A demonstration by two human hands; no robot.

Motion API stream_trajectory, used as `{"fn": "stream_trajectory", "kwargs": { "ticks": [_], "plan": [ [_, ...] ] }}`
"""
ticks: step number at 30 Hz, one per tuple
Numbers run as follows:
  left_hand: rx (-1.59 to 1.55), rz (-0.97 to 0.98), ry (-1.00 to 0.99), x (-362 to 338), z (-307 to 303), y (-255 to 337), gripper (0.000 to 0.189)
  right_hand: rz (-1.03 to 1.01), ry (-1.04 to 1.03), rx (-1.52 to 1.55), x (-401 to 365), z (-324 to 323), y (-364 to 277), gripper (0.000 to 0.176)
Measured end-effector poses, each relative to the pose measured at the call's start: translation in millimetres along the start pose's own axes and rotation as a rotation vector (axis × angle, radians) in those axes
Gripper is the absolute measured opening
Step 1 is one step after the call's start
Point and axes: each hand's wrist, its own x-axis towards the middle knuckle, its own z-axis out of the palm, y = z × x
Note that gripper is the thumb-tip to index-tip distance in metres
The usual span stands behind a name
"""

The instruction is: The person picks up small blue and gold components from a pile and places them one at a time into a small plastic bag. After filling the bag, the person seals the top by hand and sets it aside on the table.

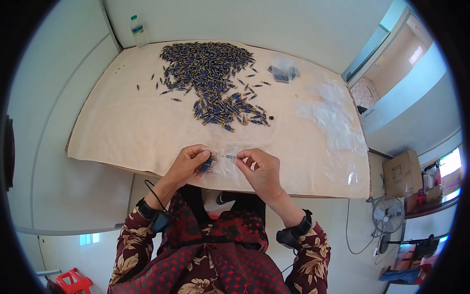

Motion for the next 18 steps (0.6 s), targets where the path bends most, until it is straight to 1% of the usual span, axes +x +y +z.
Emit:
{"fn": "stream_trajectory", "kwargs": {
  "ticks": [1,6,9,10,13,14,17,18],
  "plan": [
    [0.004,-0.010,-0.015,-0.3,0.3,0.8,0.021,0.050,0.001,0.017,0.2,0.9,0.4,0.006],
    [0.010,-0.016,0.004,-2.2,-1.8,0.8,0.023,0.028,-0.024,0.001,2.0,5.5,1.9,0.006],
    [0.004,0.020,0.041,-2.5,-3.6,0.7,0.023,0.217,-0.149,0.108,1.3,2.6,10.5,0.005],
    [0.002,0.034,0.055,-2.9,-3.8,0.2,0.023,0.219,-0.152,0.108,0.8,3.1,11.0,0.005],
    [-0.001,0.034,0.049,-3.6,-1.9,0.3,0.023,0.289,-0.251,0.154,-0.1,3.7,12.2,0.007],
    [-0.001,0.033,0.045,-4.4,-1.4,0.4,0.023,0.292,-0.251,0.154,-1.9,6.1,14.0,0.007],
    [0.038,0.023,0.034,-5.9,-0.4,2.4,0.023,0.196,-0.081,0.241,-8.0,17.7,22.6,0.009],
    [0.059,0.021,0.028,-5.9,-0.6,3.0,0.023,0.195,-0.082,0.241,-8.1,17.3,24.1,0.009]
  ]
}}
